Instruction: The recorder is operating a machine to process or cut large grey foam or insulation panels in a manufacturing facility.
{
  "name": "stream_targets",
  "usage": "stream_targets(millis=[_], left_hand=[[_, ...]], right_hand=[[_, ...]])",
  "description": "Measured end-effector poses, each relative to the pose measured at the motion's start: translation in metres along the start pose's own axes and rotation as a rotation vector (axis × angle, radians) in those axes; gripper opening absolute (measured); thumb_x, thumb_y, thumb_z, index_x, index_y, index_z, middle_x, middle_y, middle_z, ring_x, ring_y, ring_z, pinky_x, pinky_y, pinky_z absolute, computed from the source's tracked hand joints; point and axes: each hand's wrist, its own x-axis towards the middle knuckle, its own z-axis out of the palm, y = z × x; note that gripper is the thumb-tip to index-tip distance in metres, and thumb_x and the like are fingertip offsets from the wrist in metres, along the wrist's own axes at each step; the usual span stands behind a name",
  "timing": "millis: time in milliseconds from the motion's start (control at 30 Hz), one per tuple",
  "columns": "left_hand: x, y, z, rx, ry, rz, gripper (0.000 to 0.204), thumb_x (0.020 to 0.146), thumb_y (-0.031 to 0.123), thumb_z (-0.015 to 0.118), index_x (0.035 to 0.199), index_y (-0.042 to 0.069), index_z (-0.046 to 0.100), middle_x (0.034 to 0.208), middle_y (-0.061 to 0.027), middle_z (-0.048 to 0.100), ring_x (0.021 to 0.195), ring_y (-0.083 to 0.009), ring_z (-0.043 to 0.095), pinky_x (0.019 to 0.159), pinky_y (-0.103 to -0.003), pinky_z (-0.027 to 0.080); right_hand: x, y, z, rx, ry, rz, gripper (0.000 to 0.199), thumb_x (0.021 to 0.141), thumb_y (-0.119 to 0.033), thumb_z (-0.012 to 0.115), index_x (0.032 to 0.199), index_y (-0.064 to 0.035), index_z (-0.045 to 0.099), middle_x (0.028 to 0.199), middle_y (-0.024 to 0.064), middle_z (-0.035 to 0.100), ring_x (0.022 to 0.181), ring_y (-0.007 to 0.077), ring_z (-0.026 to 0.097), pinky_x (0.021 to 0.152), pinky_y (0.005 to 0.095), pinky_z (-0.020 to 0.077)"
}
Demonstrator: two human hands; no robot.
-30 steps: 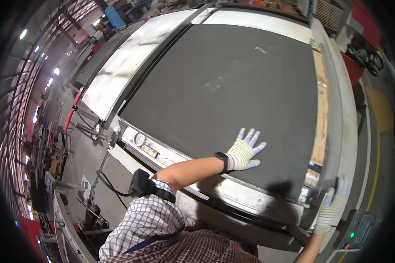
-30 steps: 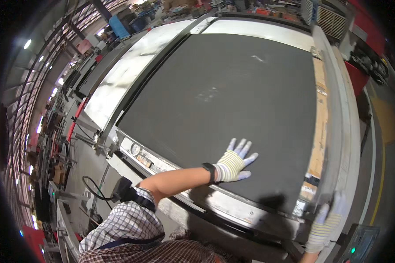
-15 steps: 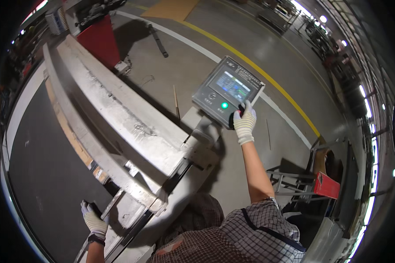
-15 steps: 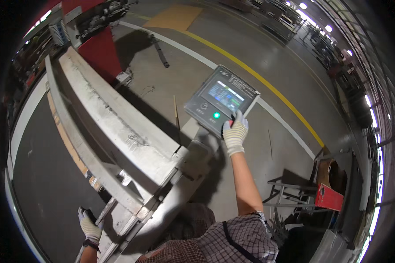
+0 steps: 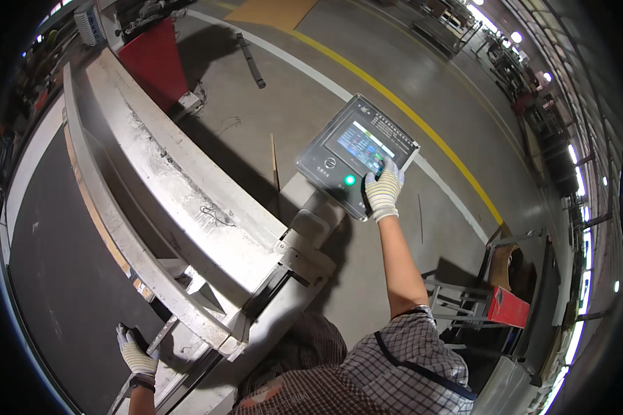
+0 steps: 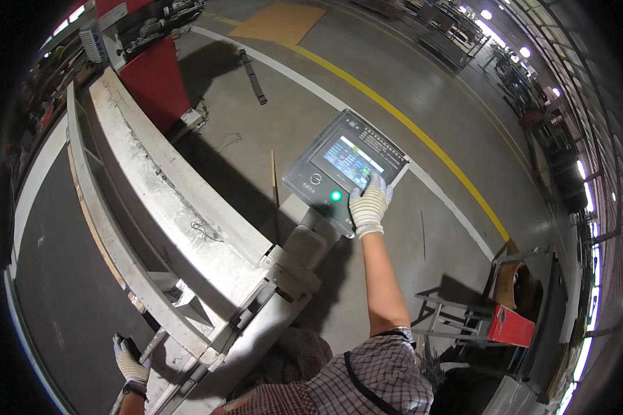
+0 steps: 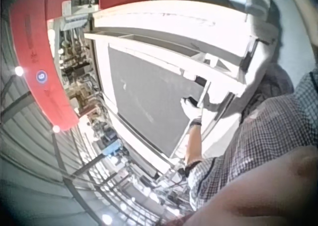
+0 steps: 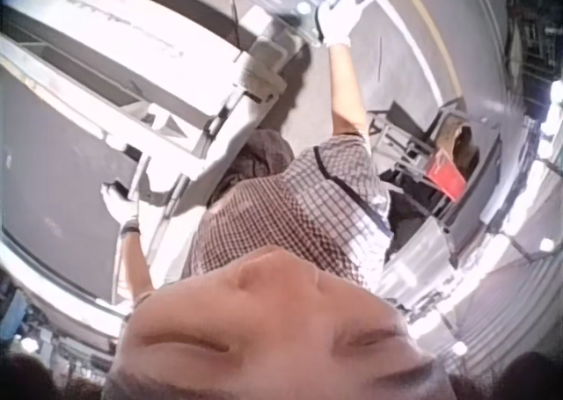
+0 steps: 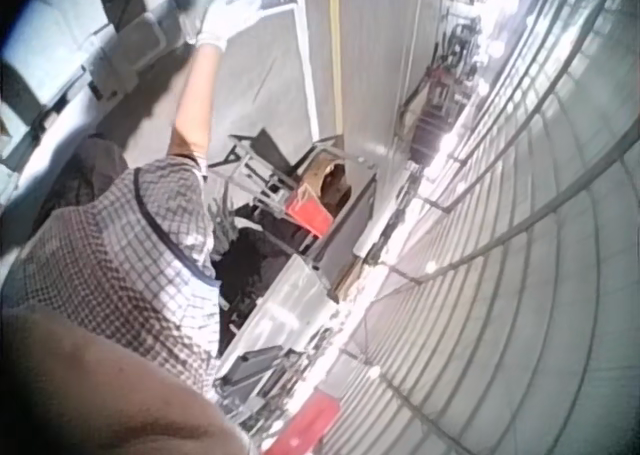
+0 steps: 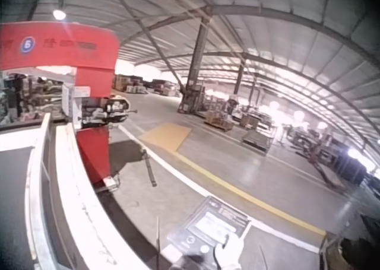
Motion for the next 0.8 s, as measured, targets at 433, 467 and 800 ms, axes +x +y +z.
stream_targets(millis=[433, 467, 800], left_hand=[[-0.003, 0.022, -0.069, -0.108, -0.122, 0.049, 0.073, 0.071, 0.053, 0.079, 0.117, -0.001, 0.063, 0.146, -0.0338, 0.044, 0.14, -0.0496, 0.038, 0.119, -0.052, 0.029], [-0.003, 0.027, -0.072, -0.167, -0.107, 0.055, 0.067, 0.07, 0.05, 0.08, 0.112, 0.0, 0.065, 0.143, -0.0323, 0.047, 0.135, -0.048, 0.042, 0.116, -0.052, 0.033], [-0.244, -0.027, -0.035, -0.204, 0.145, -0.033, 0.077, 0.089, 0.052, 0.062, 0.146, 0.002, 0.049, 0.158, -0.0213, 0.038, 0.149, -0.039, 0.03, 0.124, -0.058, 0.013]], right_hand=[[-0.278, 0.038, -0.018, 0.321, -0.59, 0.453, 0.065, 0.102, -0.034, 0.061, 0.153, -0.0016, 0.036, 0.152, 0.0218, 0.046, 0.138, 0.0339, 0.048, 0.114, 0.0406, 0.0383], [-0.322, 0.037, -0.025, 0.351, -0.799, 0.367, 0.062, 0.101, -0.034, 0.061, 0.15, -0.0016, 0.039, 0.15, 0.022, 0.048, 0.135, 0.0349, 0.049, 0.112, 0.0415, 0.0397], [-0.564, -0.338, -0.233, 1.04, -0.929, -1.58, 0.025, 0.085, -0.018, 0.063, 0.105, -0.0041, 0.059, 0.103, 0.0165, 0.06, 0.099, 0.0385, 0.057, 0.085, 0.0554, 0.0438]])
